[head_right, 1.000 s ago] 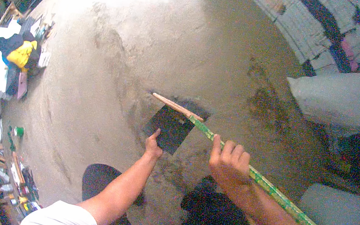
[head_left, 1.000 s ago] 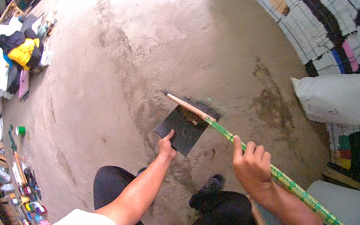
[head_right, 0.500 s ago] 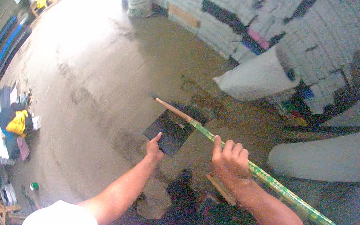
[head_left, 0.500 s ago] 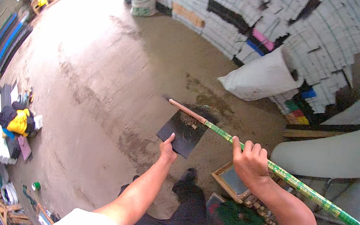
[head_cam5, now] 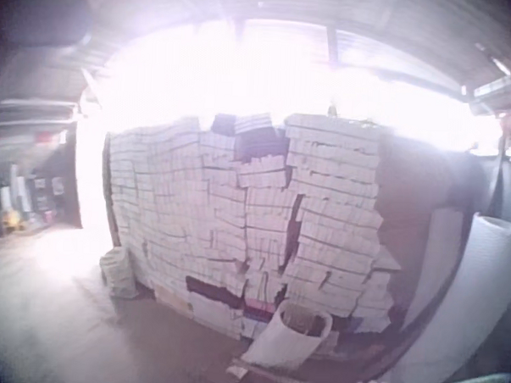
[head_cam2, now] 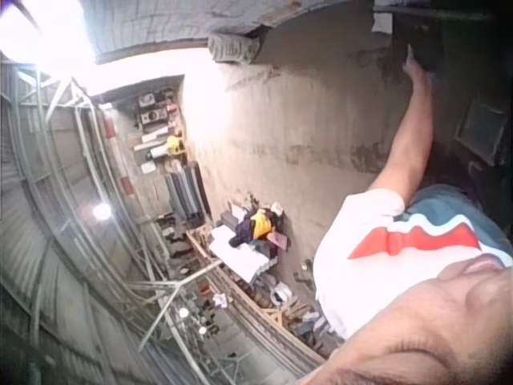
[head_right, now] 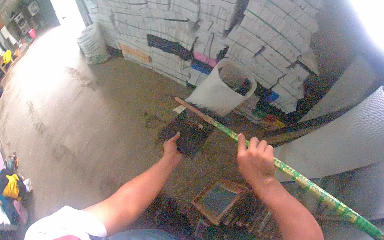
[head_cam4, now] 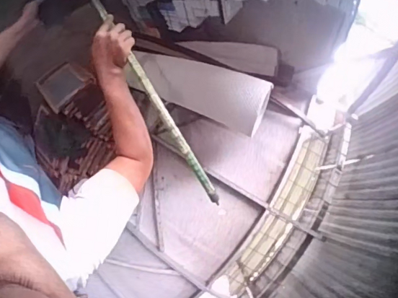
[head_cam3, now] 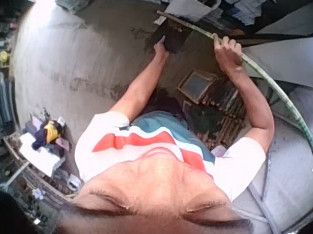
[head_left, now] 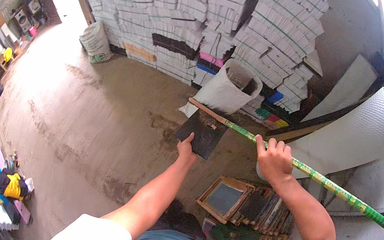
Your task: The person collects small debris and a dark rectangular object into a white sack, then sweeps the floor with a broom and dustpan, transferring the swept debris into the sack. The person moves around a cluttered workshop area while performing the cleaning.
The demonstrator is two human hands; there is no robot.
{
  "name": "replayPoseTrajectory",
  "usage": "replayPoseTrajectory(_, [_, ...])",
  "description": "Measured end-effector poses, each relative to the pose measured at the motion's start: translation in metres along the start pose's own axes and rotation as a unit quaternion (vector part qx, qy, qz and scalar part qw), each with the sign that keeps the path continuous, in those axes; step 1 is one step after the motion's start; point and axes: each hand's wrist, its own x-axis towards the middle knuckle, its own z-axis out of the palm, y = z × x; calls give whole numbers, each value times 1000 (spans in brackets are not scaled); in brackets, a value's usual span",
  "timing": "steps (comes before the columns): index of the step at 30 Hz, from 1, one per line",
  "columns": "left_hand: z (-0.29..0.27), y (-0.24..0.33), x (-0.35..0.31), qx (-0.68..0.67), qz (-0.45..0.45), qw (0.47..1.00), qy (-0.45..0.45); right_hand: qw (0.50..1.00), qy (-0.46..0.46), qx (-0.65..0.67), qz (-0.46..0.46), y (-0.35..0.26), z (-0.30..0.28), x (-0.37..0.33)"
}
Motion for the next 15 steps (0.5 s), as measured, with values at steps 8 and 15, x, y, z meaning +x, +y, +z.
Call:
replayPoseTrajectory(8, [134, -48, 123, 36, -23, 999, -23, 997, -44, -32, 57, 82, 96, 75])
replayPoseTrajectory(15, [251, -73, 230, 75, -2, 997, -8, 993, -97, -27, 62, 144, 213, 159])
